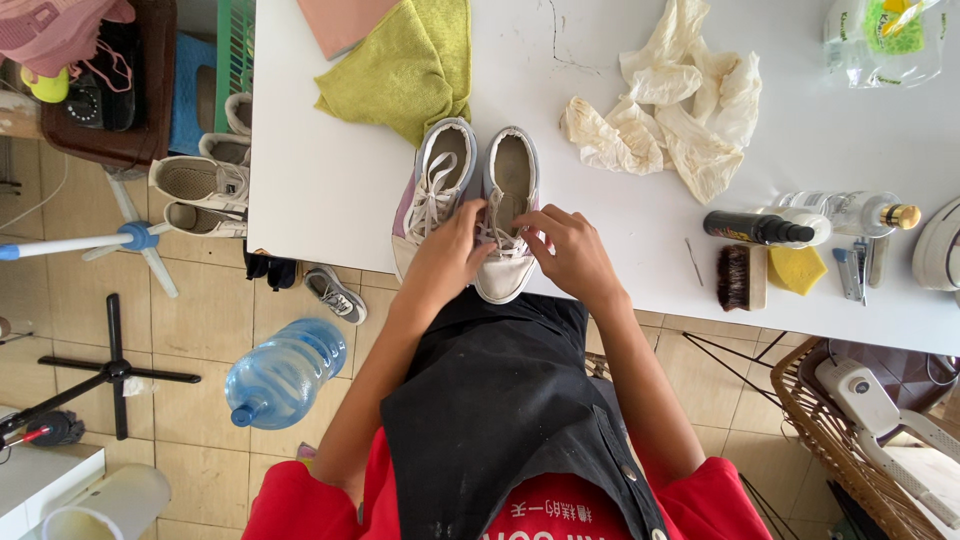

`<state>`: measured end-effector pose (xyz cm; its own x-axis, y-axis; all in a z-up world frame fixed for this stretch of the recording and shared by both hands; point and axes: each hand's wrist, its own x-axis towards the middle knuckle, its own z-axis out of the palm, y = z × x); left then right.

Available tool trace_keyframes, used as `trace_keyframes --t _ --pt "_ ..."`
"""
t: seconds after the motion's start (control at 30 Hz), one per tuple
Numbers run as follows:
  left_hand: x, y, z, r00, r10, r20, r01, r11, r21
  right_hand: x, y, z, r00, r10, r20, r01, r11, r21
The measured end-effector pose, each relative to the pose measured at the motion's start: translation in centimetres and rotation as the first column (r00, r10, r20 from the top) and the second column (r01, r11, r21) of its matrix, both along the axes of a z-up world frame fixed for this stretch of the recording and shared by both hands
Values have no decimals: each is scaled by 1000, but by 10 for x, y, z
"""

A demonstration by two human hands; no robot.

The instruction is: The person threads white shoelaces through the eyelets of a pair of white and purple sneakers placed on a white table. They pull the laces through each eyelet and adjust the length, working on both shoes.

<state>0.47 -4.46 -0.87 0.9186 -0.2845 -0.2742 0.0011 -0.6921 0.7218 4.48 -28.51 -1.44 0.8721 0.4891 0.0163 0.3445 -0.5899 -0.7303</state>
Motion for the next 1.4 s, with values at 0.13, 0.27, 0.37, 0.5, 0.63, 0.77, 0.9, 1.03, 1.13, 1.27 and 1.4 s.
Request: trace_keyframes --t 0.13,0.27,0.37,0.5,0.63,0.77,0.9,1.03,1.13,1.27,1.4 --pt "3 6 -3 998 52 32 -48 994 -95 -11 2 -12 999 -46 26 45 999 25" --pt "-1 10 -23 985 -26 168 23 1000 21 -21 15 -14 987 -75 141 66 996 63" --pt "2 11 -28 972 -49 230 54 998 -16 -26 30 -19 971 -73 228 60 996 62" --pt "-1 13 -53 932 -50 359 39 999 38 -35 39 -44 942 -86 323 109 993 -52" --pt "-4 13 -48 896 -55 440 35 998 53 -42 48 -46 917 -120 380 157 985 -70" --pt "1 20 2 995 27 94 3 951 -310 -42 55 -52 836 -162 524 206 978 -25" --pt "12 34 35 997 62 40 -43 927 -371 -48 51 -47 803 -186 566 155 982 103" --pt "22 29 42 952 -11 305 57 988 -142 -58 30 -14 820 -292 492 192 951 243" --pt "27 7 45 945 -258 201 298 931 -211 -66 10 3 824 -371 428 240 913 330" --pt "33 -14 70 940 -330 82 327 811 -484 -65 -12 23 805 -480 350 307 840 447" --pt "34 2 109 953 -299 59 280 781 -558 -66 -23 43 771 -615 168 464 722 513"
